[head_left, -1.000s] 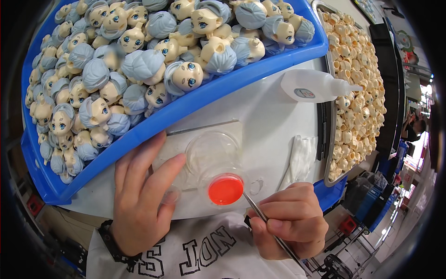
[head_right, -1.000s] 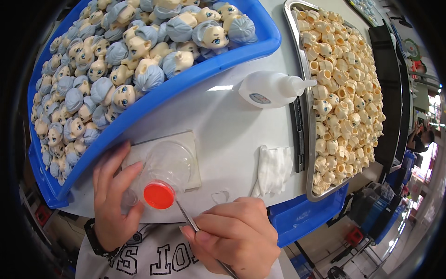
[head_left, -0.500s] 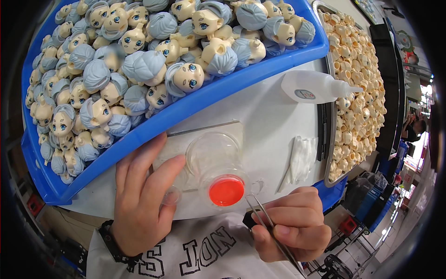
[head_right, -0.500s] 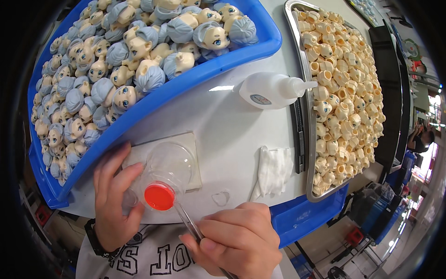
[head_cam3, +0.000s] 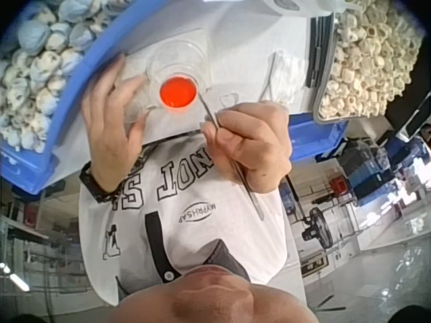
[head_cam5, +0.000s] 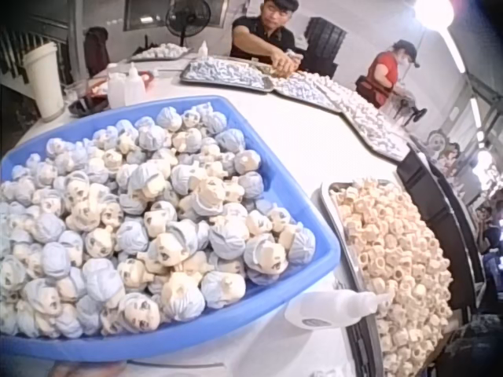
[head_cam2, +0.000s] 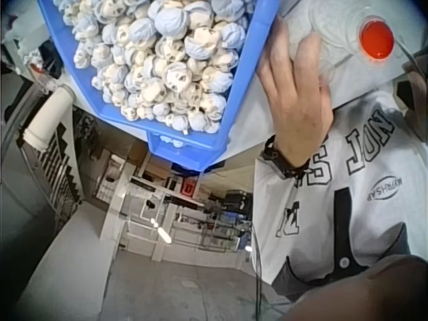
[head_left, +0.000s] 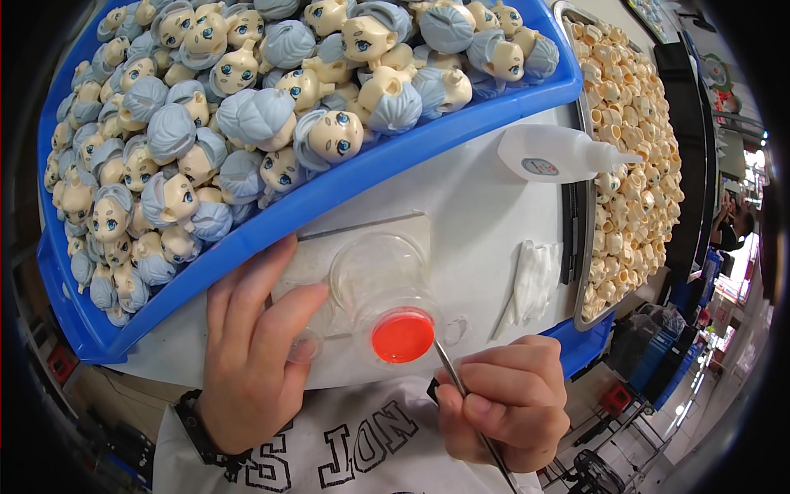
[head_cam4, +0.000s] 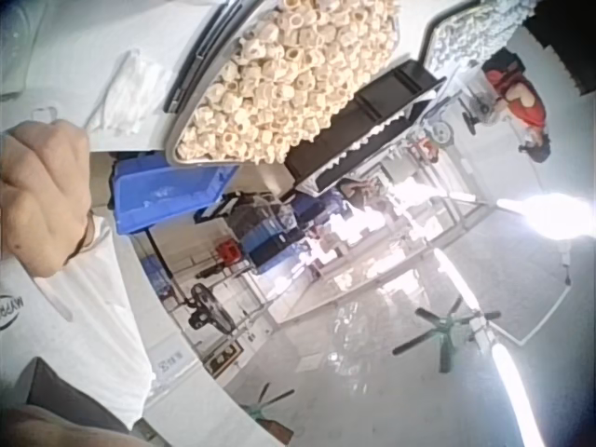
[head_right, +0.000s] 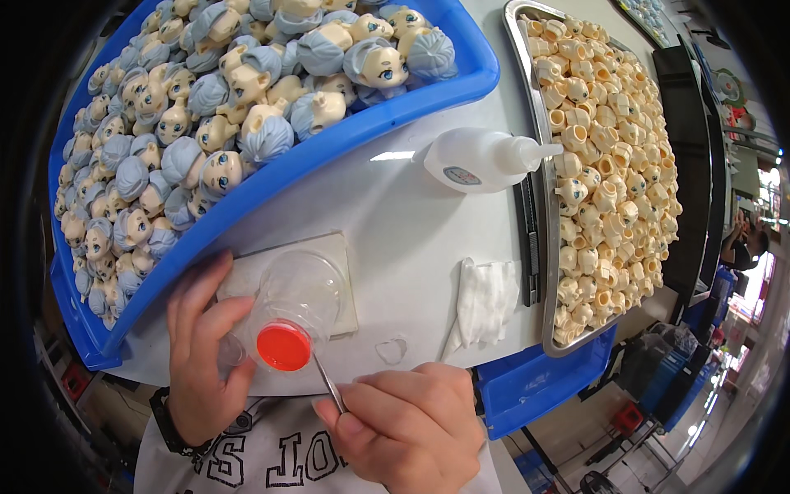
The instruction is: The person stirs a small amount of red liquid in a clear plastic cup using a metal tool. The person holds the cup steady with one hand while mixing the contents with the other. The workspace contains trays of doll heads and other manufacturing materials.
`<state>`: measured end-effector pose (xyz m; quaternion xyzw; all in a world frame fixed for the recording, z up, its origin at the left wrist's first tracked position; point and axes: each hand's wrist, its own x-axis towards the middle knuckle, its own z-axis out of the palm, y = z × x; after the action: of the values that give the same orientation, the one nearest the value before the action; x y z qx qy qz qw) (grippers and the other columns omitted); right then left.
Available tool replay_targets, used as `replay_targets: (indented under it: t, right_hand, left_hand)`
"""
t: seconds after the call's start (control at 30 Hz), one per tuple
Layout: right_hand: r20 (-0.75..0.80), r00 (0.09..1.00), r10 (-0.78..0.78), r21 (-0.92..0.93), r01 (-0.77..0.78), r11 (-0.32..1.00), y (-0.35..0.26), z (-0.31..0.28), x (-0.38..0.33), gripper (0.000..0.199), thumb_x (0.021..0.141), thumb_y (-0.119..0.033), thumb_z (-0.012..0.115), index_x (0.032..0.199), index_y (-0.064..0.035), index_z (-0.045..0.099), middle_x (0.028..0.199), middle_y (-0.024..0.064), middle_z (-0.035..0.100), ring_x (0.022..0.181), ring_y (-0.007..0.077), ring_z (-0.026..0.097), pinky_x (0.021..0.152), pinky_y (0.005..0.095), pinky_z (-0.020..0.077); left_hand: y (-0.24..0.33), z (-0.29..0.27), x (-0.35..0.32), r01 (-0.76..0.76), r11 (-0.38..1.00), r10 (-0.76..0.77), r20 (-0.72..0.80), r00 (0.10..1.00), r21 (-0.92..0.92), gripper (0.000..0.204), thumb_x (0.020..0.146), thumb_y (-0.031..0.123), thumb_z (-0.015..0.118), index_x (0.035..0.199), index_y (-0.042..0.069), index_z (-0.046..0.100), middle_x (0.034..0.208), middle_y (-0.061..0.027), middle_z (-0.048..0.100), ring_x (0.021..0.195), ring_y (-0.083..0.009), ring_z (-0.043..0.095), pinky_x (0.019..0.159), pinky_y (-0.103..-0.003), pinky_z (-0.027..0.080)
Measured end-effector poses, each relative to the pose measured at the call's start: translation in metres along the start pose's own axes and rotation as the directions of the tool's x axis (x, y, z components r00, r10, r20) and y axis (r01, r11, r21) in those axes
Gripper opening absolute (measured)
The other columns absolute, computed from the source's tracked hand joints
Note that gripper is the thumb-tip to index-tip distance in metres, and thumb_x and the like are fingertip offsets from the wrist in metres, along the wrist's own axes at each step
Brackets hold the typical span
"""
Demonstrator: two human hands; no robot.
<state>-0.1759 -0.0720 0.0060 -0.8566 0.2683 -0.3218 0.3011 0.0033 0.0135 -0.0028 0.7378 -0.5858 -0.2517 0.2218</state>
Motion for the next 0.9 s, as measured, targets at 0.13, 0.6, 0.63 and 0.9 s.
replay_targets:
  t: [0.13,0.6,0.63,0.9]
  right_hand:
    - [-0.027,1.000,0.004,-0.016,-0.004,1.000,0.0001,0.0013,-0.0009,0.035,0.068,0.003,0.067,0.090,-0.0083,0.043,0.070,0.0037,0.060,0.058,0.0143,0.054,0.051,0.0259,0.0322]
    - [0.054,0.998,-0.010,0.094,0.005,0.996,0.0054,-0.0065,0.0004,0.036,0.065,0.003,0.068,0.089,-0.0070,0.043,0.070,0.0044,0.059,0.057,0.0146,0.053,0.050,0.0249,0.0338]
    - [0.042,0.999,-0.010,0.077,0.006,0.997,0.0051,-0.0056,-0.0002,0.035,0.065,0.003,0.067,0.089,-0.0071,0.043,0.070,0.0045,0.060,0.057,0.0147,0.053,0.051,0.0251,0.0335]
    - [-0.091,0.996,-0.015,0.057,0.021,0.998,0.0017,-0.0066,-0.0006,0.032,0.070,0.002,0.064,0.090,-0.0076,0.041,0.068,0.0040,0.057,0.057,0.0150,0.051,0.054,0.0265,0.0336]
  left_hand:
    - [0.0003,0.0012,-0.0004,0.005,1.000,-0.005,-0.016,1.000,-0.029,0.054,0.054,-0.008,0.061,0.106,0.005,0.053,0.127,-0.0208,0.042,0.112,-0.0404,0.042,0.092,-0.045,0.037]
    - [-0.0009,0.0010,-0.0001,-0.011,1.000,0.010,-0.011,1.000,-0.024,0.056,0.055,-0.008,0.060,0.108,0.004,0.053,0.127,-0.0213,0.042,0.110,-0.0402,0.043,0.091,-0.045,0.037]
    - [-0.0008,0.0008,0.0001,-0.013,1.000,0.013,-0.008,1.000,-0.023,0.056,0.055,-0.008,0.061,0.108,0.004,0.053,0.127,-0.0213,0.042,0.110,-0.0402,0.043,0.091,-0.044,0.037]
    - [-0.0003,-0.0005,0.0009,-0.012,0.999,0.011,-0.011,1.000,-0.036,0.056,0.055,-0.008,0.061,0.109,0.004,0.053,0.127,-0.0214,0.043,0.112,-0.0412,0.043,0.092,-0.045,0.037]
